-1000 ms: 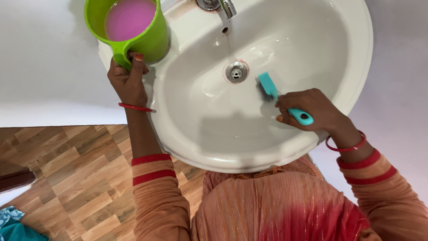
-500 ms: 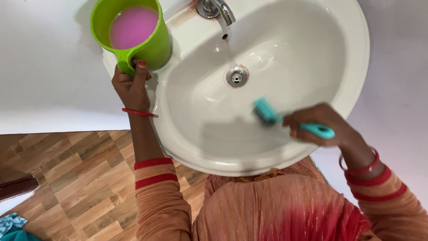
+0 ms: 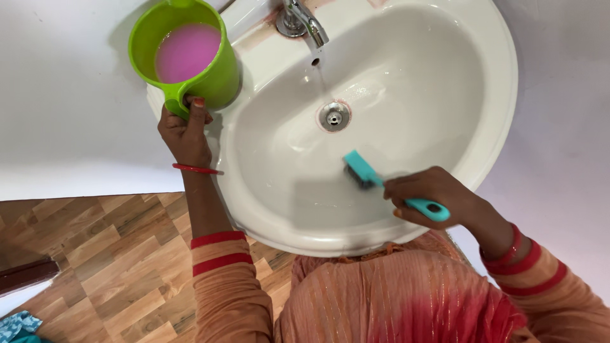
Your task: The person cleans a white bathroom sink by scrubbing the ceramic surface with a blue brush and rinsing with water from a faucet.
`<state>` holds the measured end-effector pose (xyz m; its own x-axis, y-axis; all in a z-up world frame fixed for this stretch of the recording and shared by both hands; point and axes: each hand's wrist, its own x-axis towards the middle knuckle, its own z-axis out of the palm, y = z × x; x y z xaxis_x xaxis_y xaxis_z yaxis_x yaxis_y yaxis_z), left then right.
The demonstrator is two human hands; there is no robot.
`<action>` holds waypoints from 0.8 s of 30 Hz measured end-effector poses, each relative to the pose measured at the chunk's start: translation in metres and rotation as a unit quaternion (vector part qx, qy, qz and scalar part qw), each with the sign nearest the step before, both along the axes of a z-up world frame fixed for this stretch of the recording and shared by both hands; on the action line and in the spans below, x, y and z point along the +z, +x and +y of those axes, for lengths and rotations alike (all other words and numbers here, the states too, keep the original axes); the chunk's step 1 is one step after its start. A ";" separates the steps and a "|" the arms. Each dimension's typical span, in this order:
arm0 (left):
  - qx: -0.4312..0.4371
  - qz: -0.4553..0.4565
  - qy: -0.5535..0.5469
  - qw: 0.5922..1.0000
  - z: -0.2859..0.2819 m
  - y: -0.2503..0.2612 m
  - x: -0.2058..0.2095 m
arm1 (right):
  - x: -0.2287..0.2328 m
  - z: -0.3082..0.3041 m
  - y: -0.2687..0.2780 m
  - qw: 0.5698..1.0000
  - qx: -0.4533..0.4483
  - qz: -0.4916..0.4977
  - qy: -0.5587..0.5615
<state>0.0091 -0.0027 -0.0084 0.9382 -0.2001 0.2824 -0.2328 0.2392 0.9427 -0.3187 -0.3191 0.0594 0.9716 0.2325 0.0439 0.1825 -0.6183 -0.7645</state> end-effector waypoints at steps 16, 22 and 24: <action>0.012 -0.003 0.010 1.000 0.001 -0.002 0.000 | -0.014 -0.022 0.029 0.987 -0.062 0.045 -0.139; 0.019 0.005 0.017 1.000 0.001 -0.004 0.002 | 0.000 -0.021 0.010 0.999 0.003 0.048 -0.008; 0.017 0.002 0.010 1.000 0.000 -0.003 0.001 | 0.002 -0.012 0.004 0.989 0.085 -0.096 0.078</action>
